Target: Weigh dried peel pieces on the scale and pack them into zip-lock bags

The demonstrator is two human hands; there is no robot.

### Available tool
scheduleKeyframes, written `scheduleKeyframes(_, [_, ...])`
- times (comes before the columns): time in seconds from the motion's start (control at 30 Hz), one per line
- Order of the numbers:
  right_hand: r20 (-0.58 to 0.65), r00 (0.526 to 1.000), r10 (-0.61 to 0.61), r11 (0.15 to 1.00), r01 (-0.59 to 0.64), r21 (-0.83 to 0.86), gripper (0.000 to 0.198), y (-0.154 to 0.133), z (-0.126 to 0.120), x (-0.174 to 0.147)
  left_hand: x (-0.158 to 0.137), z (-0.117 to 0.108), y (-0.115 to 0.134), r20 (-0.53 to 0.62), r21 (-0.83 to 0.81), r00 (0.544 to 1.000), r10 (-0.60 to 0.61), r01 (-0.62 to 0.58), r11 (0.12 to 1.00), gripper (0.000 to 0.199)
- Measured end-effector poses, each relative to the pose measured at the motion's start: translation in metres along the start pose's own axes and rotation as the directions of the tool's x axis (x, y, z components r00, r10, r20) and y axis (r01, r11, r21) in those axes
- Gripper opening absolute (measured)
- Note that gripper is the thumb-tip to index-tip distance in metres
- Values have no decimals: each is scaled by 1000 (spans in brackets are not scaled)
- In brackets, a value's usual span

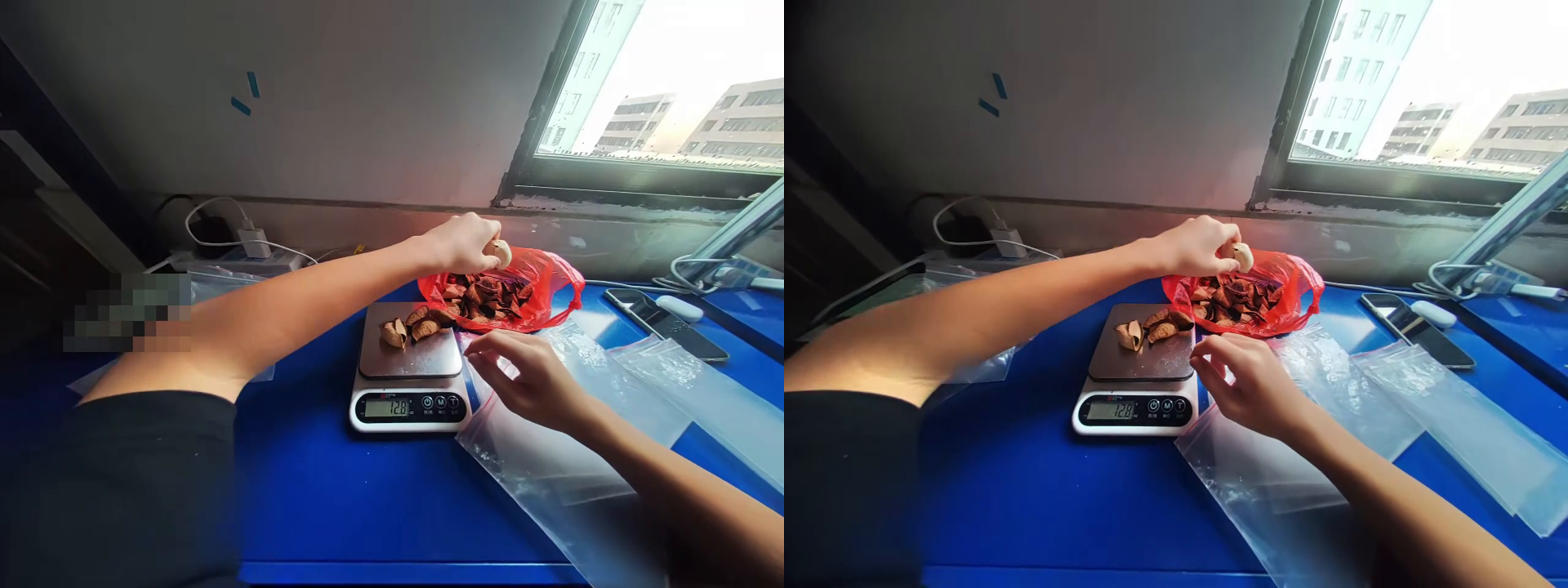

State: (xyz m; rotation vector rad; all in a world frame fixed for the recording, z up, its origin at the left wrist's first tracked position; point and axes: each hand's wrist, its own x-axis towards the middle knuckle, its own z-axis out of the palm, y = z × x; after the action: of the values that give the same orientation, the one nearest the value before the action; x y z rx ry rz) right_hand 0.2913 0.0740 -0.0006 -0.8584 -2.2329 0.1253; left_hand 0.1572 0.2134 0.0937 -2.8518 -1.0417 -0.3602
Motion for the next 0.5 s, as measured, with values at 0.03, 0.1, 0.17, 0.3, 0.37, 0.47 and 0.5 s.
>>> scheduleKeyframes(0.03, [4, 1000, -5, 1000, 5, -4, 11, 1, -1, -1, 8, 3, 1, 21, 29, 1000, 4, -5, 1000, 35])
scheduleKeyframes(0.1, [12, 1000, -7, 1000, 7, -4, 12, 3, -3, -2, 11, 7, 4, 39, 54, 999, 19, -21, 998, 46])
scheduleKeyframes(0.17, [27, 1000, 2, 1000, -1, -6, 13, 6, -4, -4, -4, 6, 7, 18, 55, 998, 58, -59, 997, 54])
scheduleKeyframes(0.3, [47, 999, 6, 1000, -5, -23, 13, 8, -4, -3, -76, -8, 9, -138, -24, 988, 62, -66, 998, 43])
scheduleKeyframes(0.37, [9, 1000, -6, 998, 6, -60, 12, 9, -1, 3, -116, -13, 6, -95, -32, 995, -44, 41, 999, 42])
scheduleKeyframes(0.47, [-28, 1000, -13, 993, 10, -121, 17, 14, 7, 18, -163, -12, 0, 7, -51, 981, -194, 194, 980, 44])
scheduleKeyframes(0.5, [-9, 1000, -7, 991, 6, -134, 25, 17, 11, 24, -173, -10, -2, 32, -58, 972, -232, 233, 971, 44])
